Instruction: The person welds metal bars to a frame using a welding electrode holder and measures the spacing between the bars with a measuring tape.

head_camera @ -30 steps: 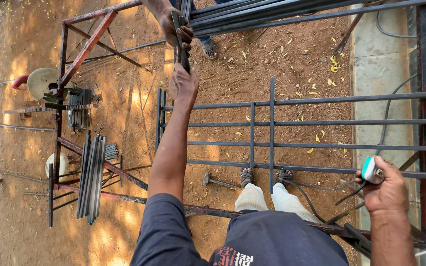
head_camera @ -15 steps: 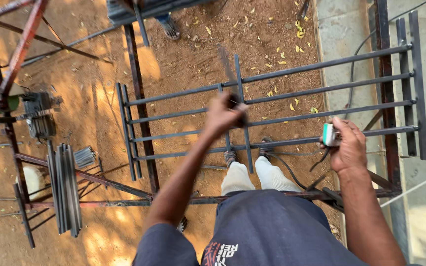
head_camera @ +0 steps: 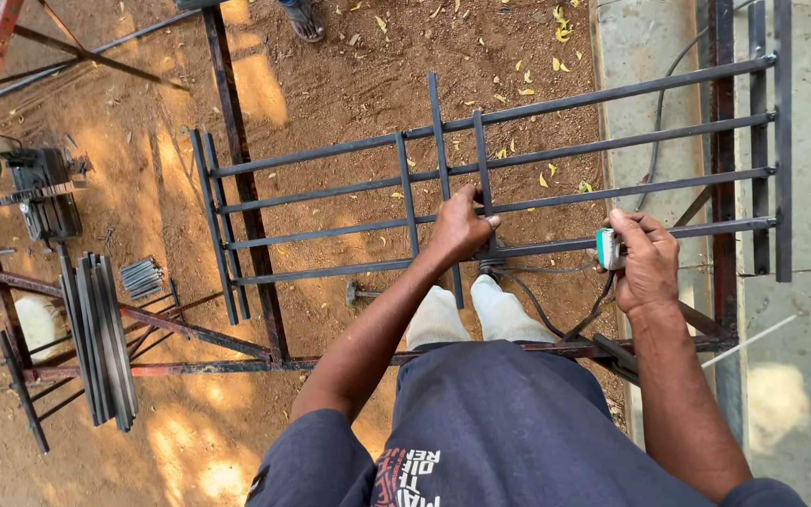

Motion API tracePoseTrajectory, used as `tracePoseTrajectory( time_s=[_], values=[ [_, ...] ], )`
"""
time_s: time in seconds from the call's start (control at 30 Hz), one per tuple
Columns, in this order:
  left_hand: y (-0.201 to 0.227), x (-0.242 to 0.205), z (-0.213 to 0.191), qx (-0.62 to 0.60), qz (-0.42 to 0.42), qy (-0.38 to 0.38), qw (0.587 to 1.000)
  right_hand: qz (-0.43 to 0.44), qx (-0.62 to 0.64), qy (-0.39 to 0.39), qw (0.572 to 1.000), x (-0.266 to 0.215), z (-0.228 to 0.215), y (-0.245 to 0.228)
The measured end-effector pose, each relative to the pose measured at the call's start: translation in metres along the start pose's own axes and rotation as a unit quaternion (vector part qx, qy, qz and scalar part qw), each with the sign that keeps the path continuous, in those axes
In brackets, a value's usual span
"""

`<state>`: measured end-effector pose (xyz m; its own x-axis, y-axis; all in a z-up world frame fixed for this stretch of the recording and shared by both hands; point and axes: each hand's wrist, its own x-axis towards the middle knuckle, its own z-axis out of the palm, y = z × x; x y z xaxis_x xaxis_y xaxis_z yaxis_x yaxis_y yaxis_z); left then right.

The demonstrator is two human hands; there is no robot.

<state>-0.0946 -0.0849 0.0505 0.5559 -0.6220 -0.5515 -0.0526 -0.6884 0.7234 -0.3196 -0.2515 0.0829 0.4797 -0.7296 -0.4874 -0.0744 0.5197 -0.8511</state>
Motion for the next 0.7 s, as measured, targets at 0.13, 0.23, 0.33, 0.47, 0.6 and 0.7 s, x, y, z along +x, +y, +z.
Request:
tracePoseTrajectory(
  time_s=[0.13, 0.23, 0.33, 0.47, 0.6, 0.7],
  values=[
    [-0.015, 0.006, 0.003, 0.069, 0.207, 0.11, 0.97, -0.023, -0.172, -0.009, 0.985, 0.005, 0.008, 0.003],
    [-0.008, 0.007, 0.001, 0.071, 0.118, 0.051, 0.989, -0.106, -0.495, -0.099, 0.857, -0.005, 0.022, 0.007],
    [0.018, 0.011, -0.015, 0.085, -0.071, -0.035, 0.993, -0.264, -0.615, -0.182, 0.721, -0.013, 0.05, 0.013],
    [0.046, 0.006, -0.04, 0.037, -0.083, -0.005, 0.996, -0.403, -0.623, -0.191, 0.643, -0.03, 0.076, 0.018],
    [0.055, 0.008, -0.045, 0.07, -0.069, -0.015, 0.995, -0.458, -0.605, -0.204, 0.619, -0.036, 0.087, 0.023],
    [0.05, 0.013, -0.041, 0.041, -0.06, -0.017, 0.997, -0.487, -0.613, -0.212, 0.585, -0.032, 0.09, 0.026]
  ],
)
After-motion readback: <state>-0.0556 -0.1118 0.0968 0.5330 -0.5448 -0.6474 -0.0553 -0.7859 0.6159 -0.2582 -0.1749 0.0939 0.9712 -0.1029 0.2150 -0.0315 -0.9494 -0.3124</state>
